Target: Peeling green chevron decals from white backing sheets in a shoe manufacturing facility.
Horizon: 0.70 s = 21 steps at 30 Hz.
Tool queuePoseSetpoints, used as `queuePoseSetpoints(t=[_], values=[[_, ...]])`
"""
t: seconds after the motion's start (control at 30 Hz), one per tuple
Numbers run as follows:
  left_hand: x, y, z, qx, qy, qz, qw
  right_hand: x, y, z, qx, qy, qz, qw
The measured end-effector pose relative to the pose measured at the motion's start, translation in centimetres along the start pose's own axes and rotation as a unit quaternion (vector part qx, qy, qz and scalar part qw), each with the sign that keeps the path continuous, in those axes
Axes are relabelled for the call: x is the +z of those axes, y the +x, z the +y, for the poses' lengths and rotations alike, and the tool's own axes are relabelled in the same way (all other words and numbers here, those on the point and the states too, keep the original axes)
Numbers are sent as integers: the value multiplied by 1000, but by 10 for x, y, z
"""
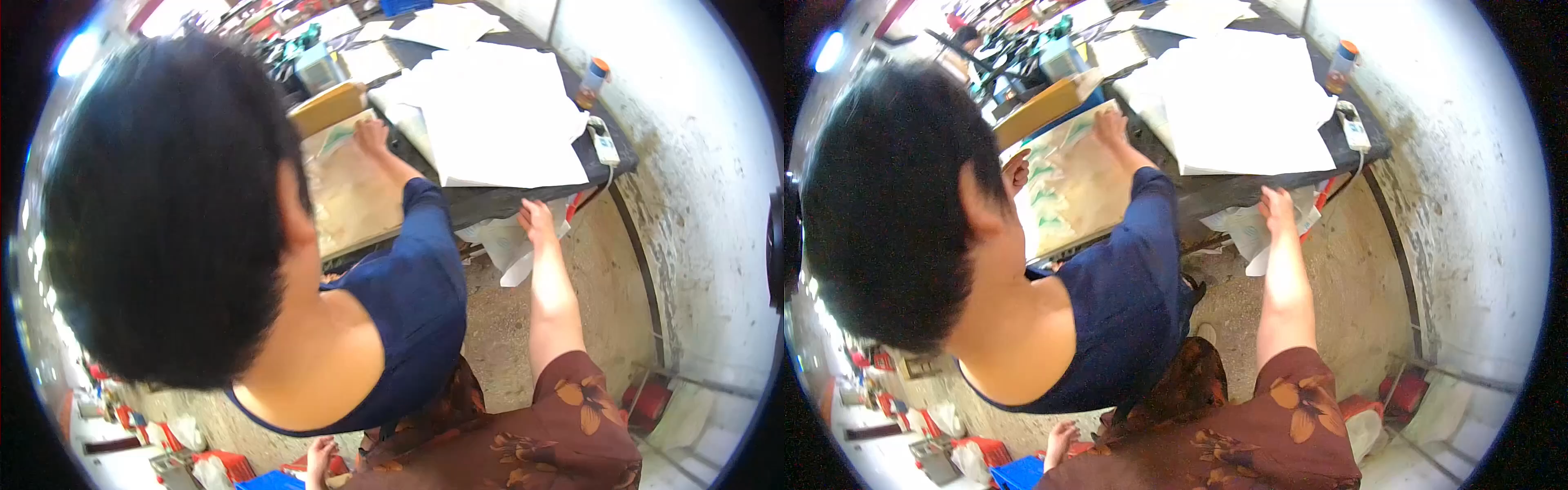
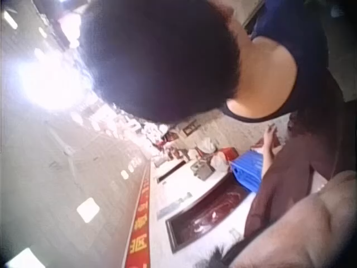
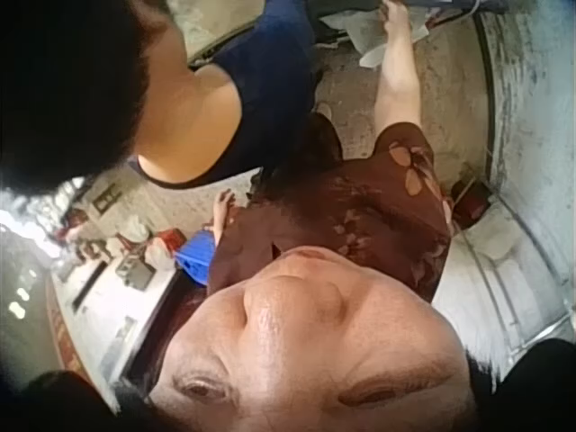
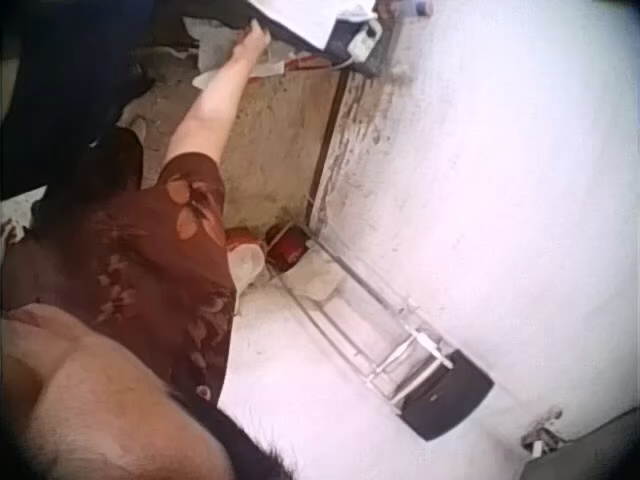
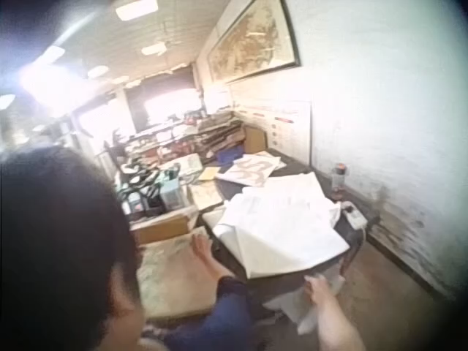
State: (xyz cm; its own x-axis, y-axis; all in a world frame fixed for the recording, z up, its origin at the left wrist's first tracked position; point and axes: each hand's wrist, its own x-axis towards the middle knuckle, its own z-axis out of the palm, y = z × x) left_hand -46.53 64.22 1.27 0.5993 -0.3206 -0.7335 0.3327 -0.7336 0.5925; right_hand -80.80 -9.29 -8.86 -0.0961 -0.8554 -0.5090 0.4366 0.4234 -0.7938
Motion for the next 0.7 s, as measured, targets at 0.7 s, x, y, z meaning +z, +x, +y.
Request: queuePoseSetpoints(t=[0.7], values=[[-162,95,-55,11,-50,-37,998,-144,-406,296,399,-424,-130,802]])
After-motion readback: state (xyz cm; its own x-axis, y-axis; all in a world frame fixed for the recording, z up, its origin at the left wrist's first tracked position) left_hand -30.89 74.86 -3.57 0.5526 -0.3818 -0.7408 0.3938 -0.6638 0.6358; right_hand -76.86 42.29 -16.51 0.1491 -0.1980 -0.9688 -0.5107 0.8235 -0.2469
